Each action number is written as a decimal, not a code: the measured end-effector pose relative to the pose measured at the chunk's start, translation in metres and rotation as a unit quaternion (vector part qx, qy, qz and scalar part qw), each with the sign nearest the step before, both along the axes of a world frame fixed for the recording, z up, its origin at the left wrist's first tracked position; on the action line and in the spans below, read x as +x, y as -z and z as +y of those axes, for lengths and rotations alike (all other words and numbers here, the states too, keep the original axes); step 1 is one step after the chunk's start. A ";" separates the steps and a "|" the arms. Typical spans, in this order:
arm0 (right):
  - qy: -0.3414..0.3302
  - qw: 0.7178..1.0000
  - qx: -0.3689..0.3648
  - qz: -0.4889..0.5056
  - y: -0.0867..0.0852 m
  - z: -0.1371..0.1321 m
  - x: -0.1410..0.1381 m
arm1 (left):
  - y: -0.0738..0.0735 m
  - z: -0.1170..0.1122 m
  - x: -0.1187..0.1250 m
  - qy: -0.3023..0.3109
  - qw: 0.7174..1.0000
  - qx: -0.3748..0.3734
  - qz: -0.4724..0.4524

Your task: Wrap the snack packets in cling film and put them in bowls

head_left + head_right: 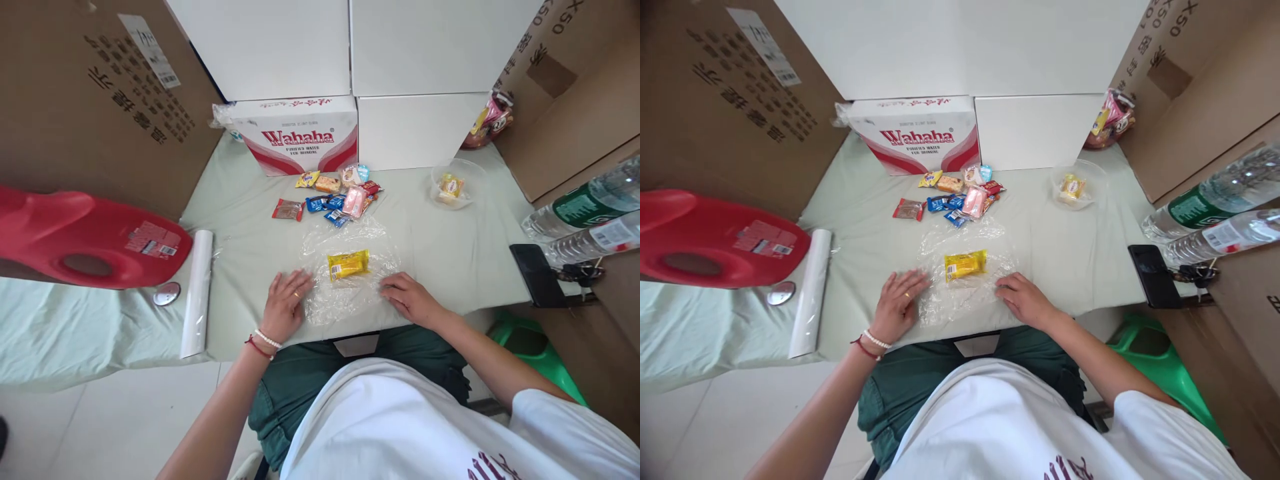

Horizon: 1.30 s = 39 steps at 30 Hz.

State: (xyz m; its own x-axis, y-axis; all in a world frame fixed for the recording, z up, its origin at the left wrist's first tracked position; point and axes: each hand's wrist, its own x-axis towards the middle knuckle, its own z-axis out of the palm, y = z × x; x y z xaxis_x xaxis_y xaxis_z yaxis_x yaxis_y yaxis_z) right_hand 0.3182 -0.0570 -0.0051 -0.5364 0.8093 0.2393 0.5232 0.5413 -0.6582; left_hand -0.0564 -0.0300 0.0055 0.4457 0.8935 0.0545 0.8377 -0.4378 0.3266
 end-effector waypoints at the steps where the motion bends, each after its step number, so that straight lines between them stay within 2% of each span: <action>1: -0.007 1.000 -0.008 0.006 -0.004 0.005 -0.002 | -0.001 -0.004 -0.002 0.033 0.999 -0.027 0.000; 4: -0.019 0.999 -0.039 0.013 -0.024 0.025 -0.009 | -0.003 -0.013 -0.005 0.076 0.995 -0.069 -0.005; 8: 0.021 0.993 -0.109 0.037 -0.048 0.057 -0.016 | -0.001 -0.014 0.003 0.047 0.997 -0.046 -0.026; 12: 0.087 0.979 -0.172 0.068 -0.052 0.089 -0.013 | 0.001 0.014 0.012 -0.035 0.995 -0.013 -0.088; 15: 0.125 0.974 -0.188 0.003 -0.052 0.109 -0.007 | 0.000 0.049 0.016 -0.129 0.986 -0.003 -0.110; 18: 0.148 0.969 -0.148 -0.135 -0.059 0.126 -0.007 | 0.002 0.083 0.020 -0.216 0.972 -0.009 -0.091; 21: 0.141 0.963 -0.055 -0.223 -0.071 0.143 -0.024 | 0.008 0.098 0.021 -0.271 0.958 0.011 -0.096; 24: 0.101 0.963 0.012 -0.250 -0.078 0.163 -0.055 | 0.010 0.087 0.017 -0.310 0.937 0.086 -0.134; 27: 0.070 0.957 0.031 -0.281 -0.075 0.182 -0.089 | 0.002 0.055 0.015 -0.353 0.904 0.195 -0.143; 29: 0.063 0.947 0.025 -0.314 -0.070 0.192 -0.107 | -0.005 0.029 0.021 -0.330 0.900 0.250 -0.133; 31: 0.070 0.936 0.010 -0.344 -0.065 0.198 -0.120 | -0.012 0.008 0.036 -0.236 0.927 0.265 -0.121; 33: 0.085 0.927 -0.010 -0.364 -0.061 0.203 -0.126 | -0.016 -0.001 0.056 -0.147 0.955 0.238 -0.095; 35: 0.093 0.925 -0.027 -0.367 -0.060 0.207 -0.125 | -0.016 0.001 0.075 -0.112 0.975 0.183 -0.056; 39: 0.079 0.934 -0.023 -0.348 -0.067 0.203 -0.111 | -0.013 0.019 0.096 -0.114 0.990 0.083 0.003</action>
